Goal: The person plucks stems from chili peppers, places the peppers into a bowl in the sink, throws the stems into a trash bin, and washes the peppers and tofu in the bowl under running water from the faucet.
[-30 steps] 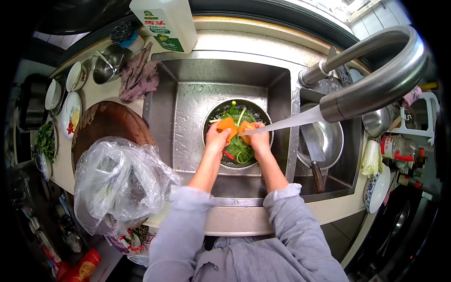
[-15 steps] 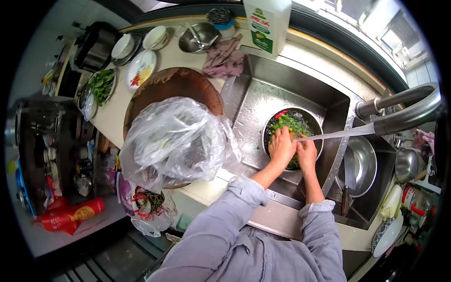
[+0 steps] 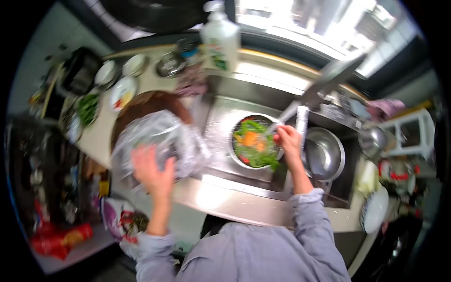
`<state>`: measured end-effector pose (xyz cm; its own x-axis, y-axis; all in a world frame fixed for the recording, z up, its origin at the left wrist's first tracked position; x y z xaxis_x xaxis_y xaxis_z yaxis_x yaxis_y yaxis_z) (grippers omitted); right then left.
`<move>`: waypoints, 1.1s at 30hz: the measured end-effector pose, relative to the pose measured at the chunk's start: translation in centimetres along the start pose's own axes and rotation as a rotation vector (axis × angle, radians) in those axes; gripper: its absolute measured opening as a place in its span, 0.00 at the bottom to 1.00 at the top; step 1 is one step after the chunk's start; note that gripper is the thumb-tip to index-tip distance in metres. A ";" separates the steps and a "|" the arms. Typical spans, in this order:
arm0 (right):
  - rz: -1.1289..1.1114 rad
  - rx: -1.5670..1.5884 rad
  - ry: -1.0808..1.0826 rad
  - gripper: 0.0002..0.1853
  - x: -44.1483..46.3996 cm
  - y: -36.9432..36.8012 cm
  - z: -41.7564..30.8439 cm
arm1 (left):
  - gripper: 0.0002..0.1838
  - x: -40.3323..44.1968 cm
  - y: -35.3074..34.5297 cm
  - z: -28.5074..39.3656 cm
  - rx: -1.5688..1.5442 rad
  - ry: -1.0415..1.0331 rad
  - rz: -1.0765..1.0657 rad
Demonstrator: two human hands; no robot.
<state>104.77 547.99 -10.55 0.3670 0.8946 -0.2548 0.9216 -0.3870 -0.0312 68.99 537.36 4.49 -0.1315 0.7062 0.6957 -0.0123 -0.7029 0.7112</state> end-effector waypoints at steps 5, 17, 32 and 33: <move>0.357 -0.145 0.270 0.09 6.0 7.5 -6.1 | 0.28 -2.0 -4.4 -7.1 -0.017 0.464 -0.328; 0.259 -0.162 0.367 0.20 25.6 13.7 -7.7 | 0.06 6.1 2.3 -7.7 -0.629 0.607 -0.046; -0.456 0.172 0.324 0.31 -17.6 -21.7 -6.9 | 0.03 4.6 3.0 -5.8 -1.396 1.102 0.065; -0.448 0.085 0.225 0.26 -16.4 -22.5 -5.1 | 0.04 4.5 4.0 -7.2 -1.429 1.150 0.130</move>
<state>78.62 543.17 -0.71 -0.0352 0.9992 0.0162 0.9845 0.0375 -0.1711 61.21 537.06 9.73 -0.7255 0.6794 -0.1094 -0.6005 -0.7027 -0.3815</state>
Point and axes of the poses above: each hand's wrist, its own x-axis towards the middle knuckle, its own y-axis out of the back of the hand, z = x × y, the point moved 3 cm from there along x, towards the middle knuckle, and after that the axes turned 11 degrees about z, right-handed, at the moved point
